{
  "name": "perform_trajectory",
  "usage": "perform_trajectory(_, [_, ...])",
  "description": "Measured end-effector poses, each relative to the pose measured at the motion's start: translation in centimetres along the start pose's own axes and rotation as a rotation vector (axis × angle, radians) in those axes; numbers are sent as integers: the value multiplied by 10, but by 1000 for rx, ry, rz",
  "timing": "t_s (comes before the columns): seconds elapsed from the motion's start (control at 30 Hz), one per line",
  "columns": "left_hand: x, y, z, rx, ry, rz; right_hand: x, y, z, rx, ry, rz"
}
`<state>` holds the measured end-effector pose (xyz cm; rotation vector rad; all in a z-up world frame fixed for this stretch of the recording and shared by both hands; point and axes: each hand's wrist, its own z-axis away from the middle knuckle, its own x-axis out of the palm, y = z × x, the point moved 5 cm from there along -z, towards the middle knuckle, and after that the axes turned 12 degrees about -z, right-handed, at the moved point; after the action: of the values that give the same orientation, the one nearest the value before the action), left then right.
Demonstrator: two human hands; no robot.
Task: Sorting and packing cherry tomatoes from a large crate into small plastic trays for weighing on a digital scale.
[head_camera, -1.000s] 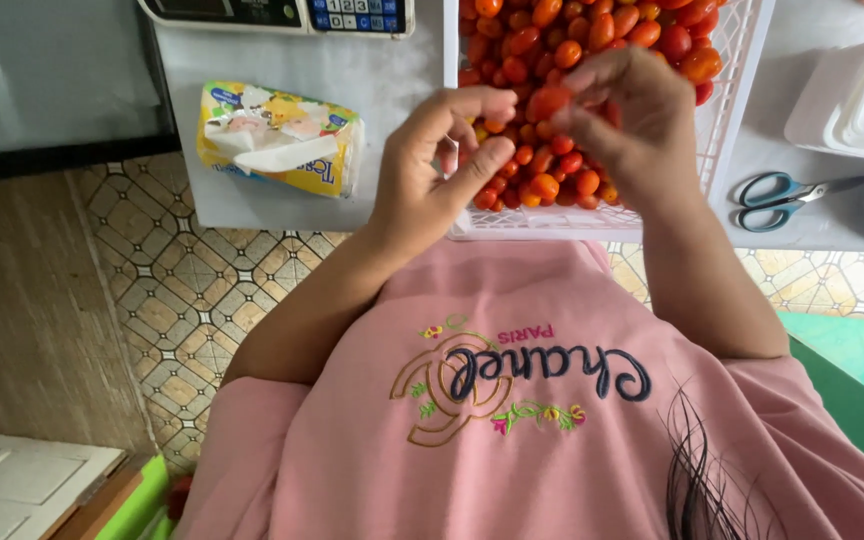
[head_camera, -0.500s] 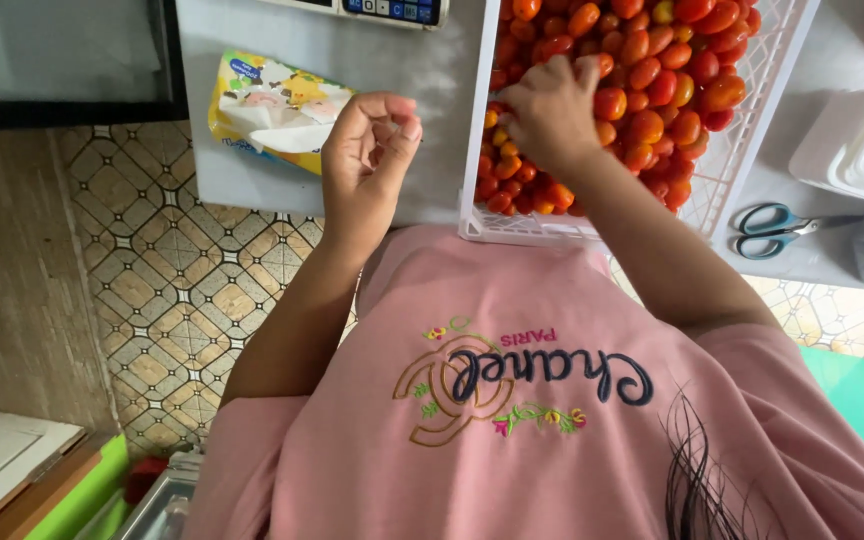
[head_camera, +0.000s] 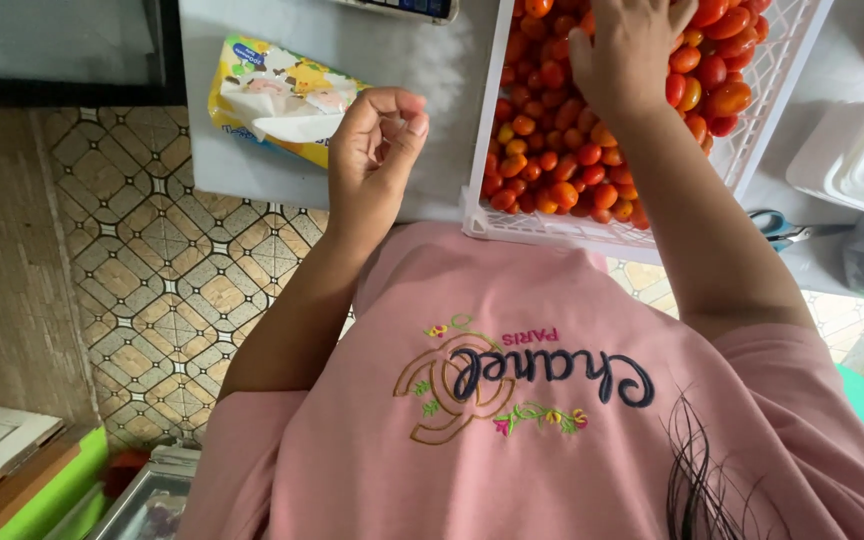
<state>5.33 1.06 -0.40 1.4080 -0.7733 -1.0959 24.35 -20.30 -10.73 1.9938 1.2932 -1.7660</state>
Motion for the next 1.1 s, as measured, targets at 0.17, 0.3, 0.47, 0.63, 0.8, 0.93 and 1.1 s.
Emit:
perform_trajectory(0.17, [3,2,-2,-30,-4,6,62,-8,42,-232,-288,142])
perform_trajectory(0.3, [1,4,-3,-9,-2,1,77,-18,53,-49,-818,168])
perform_trajectory(0.47, [6,-1,-3,-17,-18,-6,31,-15,49,-135,-433,-100])
perform_trajectory(0.63, [36,-1,-4,100,-195,-156,-55,-38,48,532,-316,-1410])
perform_trajectory(0.8, [74,39,-7,383,-324,-217,-95,-60,55,439,-258,-1590])
perform_trajectory(0.93, [93,67,-16,515,-317,-347,-105,-65,58,495,-224,-1731])
perform_trajectory(1.1, [97,61,-27,470,-330,-276,-112,-51,55,501,-126,-1554])
